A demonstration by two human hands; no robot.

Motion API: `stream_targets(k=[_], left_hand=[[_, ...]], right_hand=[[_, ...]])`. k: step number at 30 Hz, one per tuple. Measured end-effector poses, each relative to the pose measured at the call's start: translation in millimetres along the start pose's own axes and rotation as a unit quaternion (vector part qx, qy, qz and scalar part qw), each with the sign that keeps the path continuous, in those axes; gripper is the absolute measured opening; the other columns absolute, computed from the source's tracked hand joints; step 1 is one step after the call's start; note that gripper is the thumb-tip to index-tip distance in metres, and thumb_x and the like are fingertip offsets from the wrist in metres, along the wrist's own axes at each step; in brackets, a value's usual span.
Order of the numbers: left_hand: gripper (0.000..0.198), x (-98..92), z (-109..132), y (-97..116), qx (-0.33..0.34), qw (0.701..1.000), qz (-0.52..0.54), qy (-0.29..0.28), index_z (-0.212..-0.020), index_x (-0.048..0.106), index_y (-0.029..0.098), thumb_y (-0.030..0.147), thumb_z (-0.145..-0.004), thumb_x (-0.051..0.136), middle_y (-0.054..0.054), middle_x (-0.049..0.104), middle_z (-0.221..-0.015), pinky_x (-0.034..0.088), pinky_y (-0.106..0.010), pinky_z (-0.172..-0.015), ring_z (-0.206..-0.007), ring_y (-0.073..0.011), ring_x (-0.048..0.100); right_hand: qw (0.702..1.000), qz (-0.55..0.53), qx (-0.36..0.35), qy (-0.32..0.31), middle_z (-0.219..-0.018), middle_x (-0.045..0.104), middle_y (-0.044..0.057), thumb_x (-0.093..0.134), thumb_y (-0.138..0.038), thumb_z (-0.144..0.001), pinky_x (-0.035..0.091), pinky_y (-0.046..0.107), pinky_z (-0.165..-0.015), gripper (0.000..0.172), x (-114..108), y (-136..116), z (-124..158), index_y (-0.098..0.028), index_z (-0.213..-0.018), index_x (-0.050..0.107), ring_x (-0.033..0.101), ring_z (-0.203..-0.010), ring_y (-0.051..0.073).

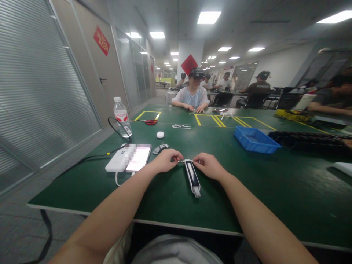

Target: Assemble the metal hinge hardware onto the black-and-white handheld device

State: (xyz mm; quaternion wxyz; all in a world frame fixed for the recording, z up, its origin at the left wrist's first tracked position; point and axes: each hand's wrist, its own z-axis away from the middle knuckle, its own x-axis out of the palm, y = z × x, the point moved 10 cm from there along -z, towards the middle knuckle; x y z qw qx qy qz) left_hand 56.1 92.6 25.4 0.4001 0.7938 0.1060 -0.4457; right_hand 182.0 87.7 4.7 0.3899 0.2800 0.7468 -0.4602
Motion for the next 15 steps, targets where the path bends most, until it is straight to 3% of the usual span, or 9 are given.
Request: stream_targets(k=[15], left_hand=[[0.023,-0.9,-0.4,-1.5,0.001,1.000,-0.015,0.018,-0.088,0.067,0.014,0.006,-0.070,0.056,-0.004,0.066,-0.084,0.049,-0.023,-0.072,-0.073,-0.0120,0.060]], right_hand=[[1.000,0.006,-0.006,0.004,-0.071,0.056,0.002,0.056,-0.022,-0.081,0.039,0.025,-0.061,0.015,0.5,0.7,-0.5,-0.017,-0.082,0.070,0.049,-0.064,0.012]])
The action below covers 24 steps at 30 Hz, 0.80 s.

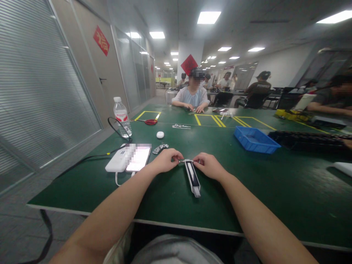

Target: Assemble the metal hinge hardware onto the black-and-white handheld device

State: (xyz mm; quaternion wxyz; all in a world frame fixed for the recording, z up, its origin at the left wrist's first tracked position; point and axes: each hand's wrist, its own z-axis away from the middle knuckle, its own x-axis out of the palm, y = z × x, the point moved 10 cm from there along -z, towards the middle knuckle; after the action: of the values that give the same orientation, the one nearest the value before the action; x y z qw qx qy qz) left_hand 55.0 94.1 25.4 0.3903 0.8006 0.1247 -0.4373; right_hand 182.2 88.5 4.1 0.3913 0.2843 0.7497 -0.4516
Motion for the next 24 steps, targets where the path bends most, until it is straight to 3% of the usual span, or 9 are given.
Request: stream_targets(k=[7,17,24], left_hand=[[0.021,1.6,1.1,-10.5,-0.066,0.997,0.037,-0.009,-0.087,0.066,0.014,0.009,-0.069,0.055,0.000,0.065,-0.072,0.049,-0.022,-0.068,-0.066,-0.0109,0.060],[0.022,2.7,1.4,-5.2,-0.034,0.999,0.039,-0.016,-0.088,0.067,0.012,0.015,-0.067,0.063,-0.002,0.065,-0.073,0.049,-0.023,-0.065,-0.065,-0.0121,0.060],[0.014,5.6,0.9,-11.4,-0.049,0.998,0.033,-0.018,-0.084,0.066,0.013,0.016,-0.070,0.063,-0.002,0.065,-0.072,0.048,-0.022,-0.064,-0.065,-0.0115,0.059]], right_hand=[[1.000,-0.003,-0.001,0.001,-0.073,0.057,0.002,0.056,-0.022,-0.081,0.039,0.025,-0.062,0.014,-0.2,0.5,0.2,-0.018,-0.082,0.069,0.049,-0.064,0.012],[1.000,-0.002,0.006,-0.002,-0.072,0.056,0.002,0.056,-0.021,-0.080,0.039,0.025,-0.062,0.015,-0.3,0.1,0.3,-0.018,-0.084,0.070,0.049,-0.064,0.012],[1.000,-0.004,0.007,-0.004,-0.073,0.057,0.003,0.055,-0.022,-0.081,0.039,0.025,-0.062,0.015,-0.4,-0.2,0.5,-0.017,-0.084,0.069,0.049,-0.065,0.013]])
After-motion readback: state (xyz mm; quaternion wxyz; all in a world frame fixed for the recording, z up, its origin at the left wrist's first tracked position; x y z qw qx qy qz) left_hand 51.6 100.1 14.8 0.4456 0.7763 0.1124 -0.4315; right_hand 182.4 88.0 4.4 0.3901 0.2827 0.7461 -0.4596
